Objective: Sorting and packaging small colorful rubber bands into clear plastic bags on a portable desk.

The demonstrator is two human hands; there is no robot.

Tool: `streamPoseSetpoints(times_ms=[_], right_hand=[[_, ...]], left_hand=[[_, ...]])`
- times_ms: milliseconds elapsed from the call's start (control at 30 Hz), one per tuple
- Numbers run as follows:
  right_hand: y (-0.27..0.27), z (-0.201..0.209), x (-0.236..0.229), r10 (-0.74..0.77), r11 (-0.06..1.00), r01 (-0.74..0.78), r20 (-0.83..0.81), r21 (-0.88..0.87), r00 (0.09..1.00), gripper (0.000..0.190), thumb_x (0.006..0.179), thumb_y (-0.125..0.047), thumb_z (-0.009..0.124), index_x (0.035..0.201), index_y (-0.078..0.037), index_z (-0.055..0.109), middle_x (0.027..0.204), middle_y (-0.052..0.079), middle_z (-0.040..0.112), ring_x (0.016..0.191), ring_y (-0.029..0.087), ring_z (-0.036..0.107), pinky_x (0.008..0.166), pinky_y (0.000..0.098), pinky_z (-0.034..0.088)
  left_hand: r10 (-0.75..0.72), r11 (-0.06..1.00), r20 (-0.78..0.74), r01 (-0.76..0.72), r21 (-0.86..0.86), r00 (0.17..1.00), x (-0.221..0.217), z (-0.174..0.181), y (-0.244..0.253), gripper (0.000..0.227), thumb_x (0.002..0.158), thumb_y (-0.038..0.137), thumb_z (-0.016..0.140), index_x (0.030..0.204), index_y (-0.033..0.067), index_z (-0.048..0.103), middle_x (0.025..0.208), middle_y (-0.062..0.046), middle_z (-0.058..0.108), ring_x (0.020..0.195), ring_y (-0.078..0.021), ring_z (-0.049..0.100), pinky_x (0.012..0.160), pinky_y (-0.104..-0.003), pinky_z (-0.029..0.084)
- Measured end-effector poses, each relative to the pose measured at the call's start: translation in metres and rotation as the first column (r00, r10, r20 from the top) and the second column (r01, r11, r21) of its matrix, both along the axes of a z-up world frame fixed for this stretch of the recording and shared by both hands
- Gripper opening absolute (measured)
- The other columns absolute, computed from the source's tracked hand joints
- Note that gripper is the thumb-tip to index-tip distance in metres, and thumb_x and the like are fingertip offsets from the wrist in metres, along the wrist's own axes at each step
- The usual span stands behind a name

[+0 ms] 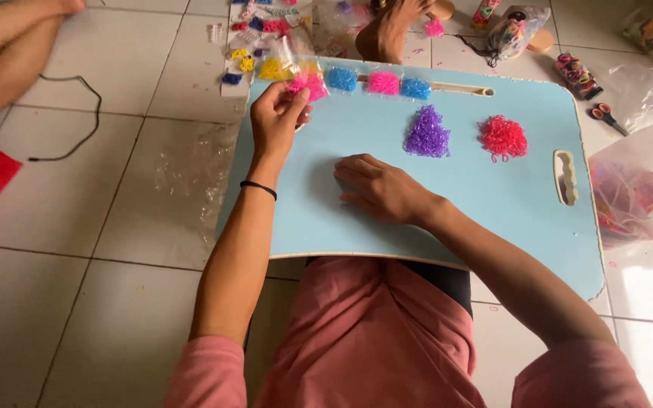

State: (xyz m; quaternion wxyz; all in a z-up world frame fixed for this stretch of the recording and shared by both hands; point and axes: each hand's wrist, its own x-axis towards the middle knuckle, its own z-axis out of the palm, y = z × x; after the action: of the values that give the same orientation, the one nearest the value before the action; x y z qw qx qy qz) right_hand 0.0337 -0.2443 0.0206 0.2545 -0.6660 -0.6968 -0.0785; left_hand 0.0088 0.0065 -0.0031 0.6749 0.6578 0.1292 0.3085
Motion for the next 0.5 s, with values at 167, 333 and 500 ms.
streamPoseSetpoints(times_ms=[167, 333, 500], right_hand=[[-0.030, 0.011, -0.016, -0.119, 0.965, 0.126, 0.045, -0.229, 0.992, 0.038, 0.090, -0.002, 0.062, 0.127, -0.005, 0.069, 0.136, 0.013, 0.065, 0.114, 0.029, 0.065, 0.084, 0.0393, 0.061], [-0.041, -0.008, -0.027, -0.108, 0.987, 0.131, 0.219, -0.092, 0.970, 0.041, 0.085, 0.001, 0.064, 0.126, -0.003, 0.066, 0.135, 0.013, 0.067, 0.117, 0.028, 0.064, 0.080, 0.0365, 0.060], [-0.041, -0.017, -0.033, -0.232, 0.969, 0.248, 0.329, -0.006, 0.915, 0.029, 0.087, -0.001, 0.064, 0.116, 0.000, 0.063, 0.115, 0.011, 0.063, 0.093, 0.025, 0.059, 0.069, 0.0344, 0.056]], left_hand=[[-0.093, 0.996, 0.066, 0.092, 0.014, 0.994, -0.012, 0.012, -0.007, 0.021, 0.092, 0.012, 0.072, 0.109, 0.0004, 0.068, 0.090, -0.006, 0.072, 0.074, -0.0127, 0.070, 0.063, -0.024, 0.060], [-0.173, 0.984, 0.080, 0.168, 0.058, 0.982, -0.012, 0.010, -0.009, 0.026, 0.089, 0.015, 0.076, 0.109, -0.0008, 0.067, 0.091, -0.008, 0.072, 0.073, -0.0148, 0.072, 0.061, -0.025, 0.060], [-0.310, 0.945, 0.083, 0.297, 0.138, 0.947, -0.015, 0.014, -0.013, 0.024, 0.091, 0.015, 0.073, 0.109, -0.0002, 0.068, 0.089, -0.005, 0.070, 0.074, -0.0129, 0.069, 0.065, -0.025, 0.059]])
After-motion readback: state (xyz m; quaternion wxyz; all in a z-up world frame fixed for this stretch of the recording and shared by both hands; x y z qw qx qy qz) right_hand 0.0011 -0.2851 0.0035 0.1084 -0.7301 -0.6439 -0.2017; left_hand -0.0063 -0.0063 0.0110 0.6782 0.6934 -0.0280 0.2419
